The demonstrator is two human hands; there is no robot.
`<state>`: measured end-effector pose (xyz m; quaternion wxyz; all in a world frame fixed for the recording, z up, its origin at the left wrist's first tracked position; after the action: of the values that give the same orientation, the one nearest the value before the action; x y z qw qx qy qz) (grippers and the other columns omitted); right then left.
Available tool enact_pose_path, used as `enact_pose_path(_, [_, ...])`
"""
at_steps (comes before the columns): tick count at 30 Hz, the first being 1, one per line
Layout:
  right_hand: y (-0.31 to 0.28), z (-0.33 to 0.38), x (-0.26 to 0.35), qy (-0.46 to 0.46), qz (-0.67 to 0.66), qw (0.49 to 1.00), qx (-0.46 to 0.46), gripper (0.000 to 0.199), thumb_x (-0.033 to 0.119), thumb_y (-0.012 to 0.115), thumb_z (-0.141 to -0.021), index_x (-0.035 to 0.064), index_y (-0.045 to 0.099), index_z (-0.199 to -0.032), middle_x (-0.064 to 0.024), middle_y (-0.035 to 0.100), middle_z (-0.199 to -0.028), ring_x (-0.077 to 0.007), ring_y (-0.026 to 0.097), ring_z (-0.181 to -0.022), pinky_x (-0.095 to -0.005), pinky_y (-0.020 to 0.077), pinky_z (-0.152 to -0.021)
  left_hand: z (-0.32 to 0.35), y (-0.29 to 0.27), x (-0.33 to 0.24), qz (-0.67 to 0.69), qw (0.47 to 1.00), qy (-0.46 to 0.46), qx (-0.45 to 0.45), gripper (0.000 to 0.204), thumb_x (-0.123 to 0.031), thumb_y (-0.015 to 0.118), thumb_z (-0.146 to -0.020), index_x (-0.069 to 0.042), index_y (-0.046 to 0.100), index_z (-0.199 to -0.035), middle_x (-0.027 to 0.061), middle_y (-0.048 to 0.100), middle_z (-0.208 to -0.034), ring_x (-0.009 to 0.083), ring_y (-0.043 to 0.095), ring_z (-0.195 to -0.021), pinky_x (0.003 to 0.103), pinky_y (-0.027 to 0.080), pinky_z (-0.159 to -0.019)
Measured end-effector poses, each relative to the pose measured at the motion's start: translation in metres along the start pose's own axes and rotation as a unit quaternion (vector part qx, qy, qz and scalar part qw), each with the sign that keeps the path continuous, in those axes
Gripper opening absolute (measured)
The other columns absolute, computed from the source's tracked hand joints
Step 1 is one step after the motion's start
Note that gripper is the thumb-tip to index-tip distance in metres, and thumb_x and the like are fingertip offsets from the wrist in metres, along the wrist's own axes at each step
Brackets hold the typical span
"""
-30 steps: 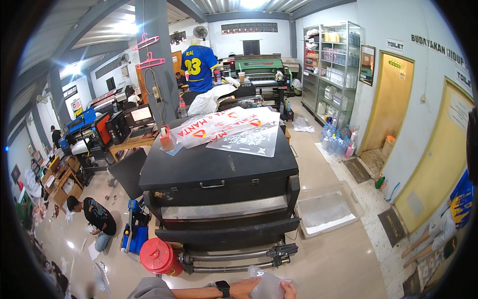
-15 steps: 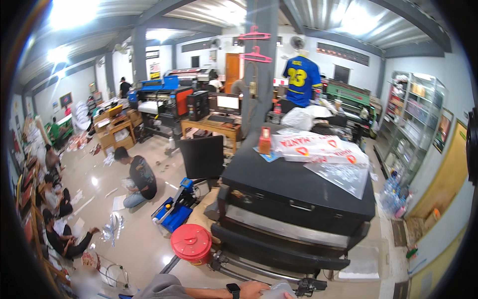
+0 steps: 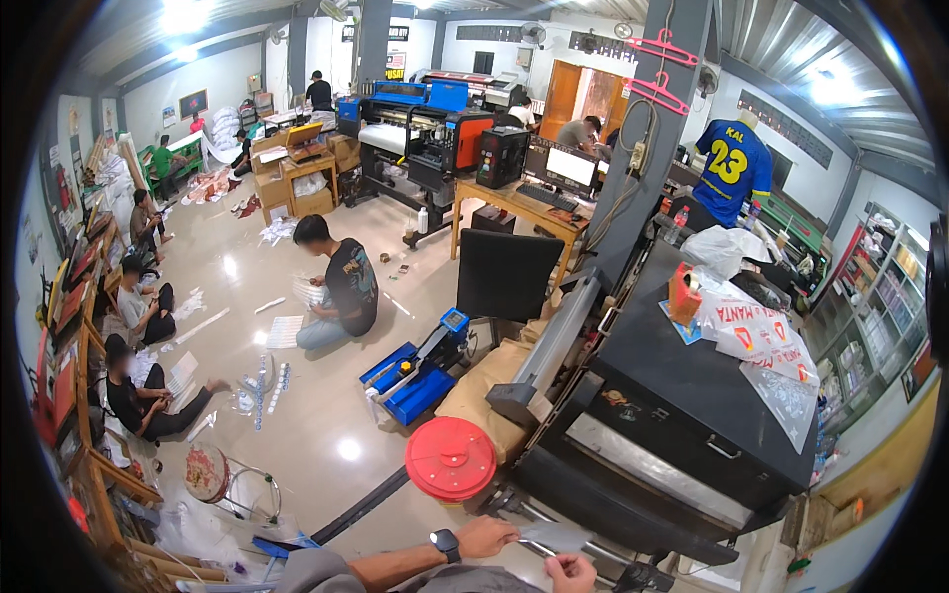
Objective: The person handles white plastic strips and small components on the floor, picking them up and arranging them while others work nearby. The person also moves around the room to retrieve items and place them on a nearby surface.
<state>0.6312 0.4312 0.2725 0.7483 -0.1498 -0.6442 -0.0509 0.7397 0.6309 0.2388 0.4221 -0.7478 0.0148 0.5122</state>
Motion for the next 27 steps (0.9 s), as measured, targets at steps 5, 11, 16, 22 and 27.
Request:
enact_pose_path(5, [0.098, -0.040, 0.112, -0.384, 0.415, 0.811, 0.151, 0.039, 0.035, 0.078, -0.081, 0.0092, 0.070, -0.110, -0.0105, 0.071, -0.107, -0.0304, 0.063, -0.109, -0.0523, 0.0379, -0.102, 0.043, -0.040, 0.014, -0.066, 0.997, -0.025, -0.039, 0.013, -0.014, 0.062, -0.087, -0.005, 0.069, -0.092, 0.0153, 0.069, -0.085, 0.0362, 0.068, -0.079, 0.046, 0.053, -0.071])
enact_pose_path(11, [0.181, -0.079, 0.066, -0.403, 0.513, 0.619, 0.438, 0.035, 0.042, 0.070, -0.089, 0.0173, 0.072, -0.113, 0.0002, 0.069, -0.107, -0.0208, 0.061, -0.110, -0.0642, 0.0281, -0.108, 0.113, -0.070, 0.044, -0.099, 0.982, -0.120, -0.111, 0.012, -0.021, 0.067, -0.083, -0.012, 0.071, -0.090, 0.0115, 0.069, -0.078, 0.0334, 0.068, -0.076, 0.045, 0.053, -0.070])
enact_pose_path(16, [0.275, -0.086, 0.045, -0.485, 0.442, 0.504, 0.562, 0.024, 0.035, 0.070, -0.089, 0.0176, 0.073, -0.105, 0.0014, 0.068, -0.106, -0.0192, 0.060, -0.110, -0.0653, 0.0289, -0.108, 0.174, -0.104, 0.052, -0.100, 0.940, -0.272, -0.183, 0.020, -0.029, 0.071, -0.085, -0.013, 0.073, -0.096, 0.0100, 0.071, -0.086, 0.0306, 0.069, -0.085, 0.047, 0.050, -0.084])
enact_pose_path(22, [0.377, -0.098, 0.135, -0.516, 0.337, 0.570, 0.543, 0.013, 0.016, 0.068, -0.083, 0.0039, 0.067, -0.080, -0.0146, 0.068, -0.080, -0.0336, 0.066, -0.078, -0.0472, 0.0490, -0.088, 0.241, -0.172, 0.050, -0.135, 0.741, -0.456, -0.475, 0.071, -0.051, 0.067, -0.089, -0.008, 0.047, -0.142, 0.0133, 0.050, -0.143, 0.0277, 0.045, -0.135, 0.058, 0.027, -0.111])
enact_pose_path(27, [0.441, -0.132, 0.138, -0.332, 0.353, 0.542, 0.687, 0.021, 0.021, 0.074, -0.081, 0.0014, 0.070, -0.078, -0.0182, 0.068, -0.071, -0.0381, 0.067, -0.068, -0.0459, 0.0534, -0.069, 0.262, -0.193, 0.107, -0.138, 0.657, -0.558, -0.488, 0.086, -0.058, 0.071, -0.083, -0.004, 0.044, -0.144, 0.0170, 0.050, -0.143, 0.0334, 0.045, -0.136, 0.054, 0.029, -0.111])
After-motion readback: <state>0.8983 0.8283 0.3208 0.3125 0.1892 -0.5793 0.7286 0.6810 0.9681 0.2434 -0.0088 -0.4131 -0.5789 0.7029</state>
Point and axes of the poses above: each hand's wrist, its own z-axis away from the middle knuckle, its own y-axis out of the palm, x = y × z, the point moved 3 cm from there along -z, towards the middle knuckle
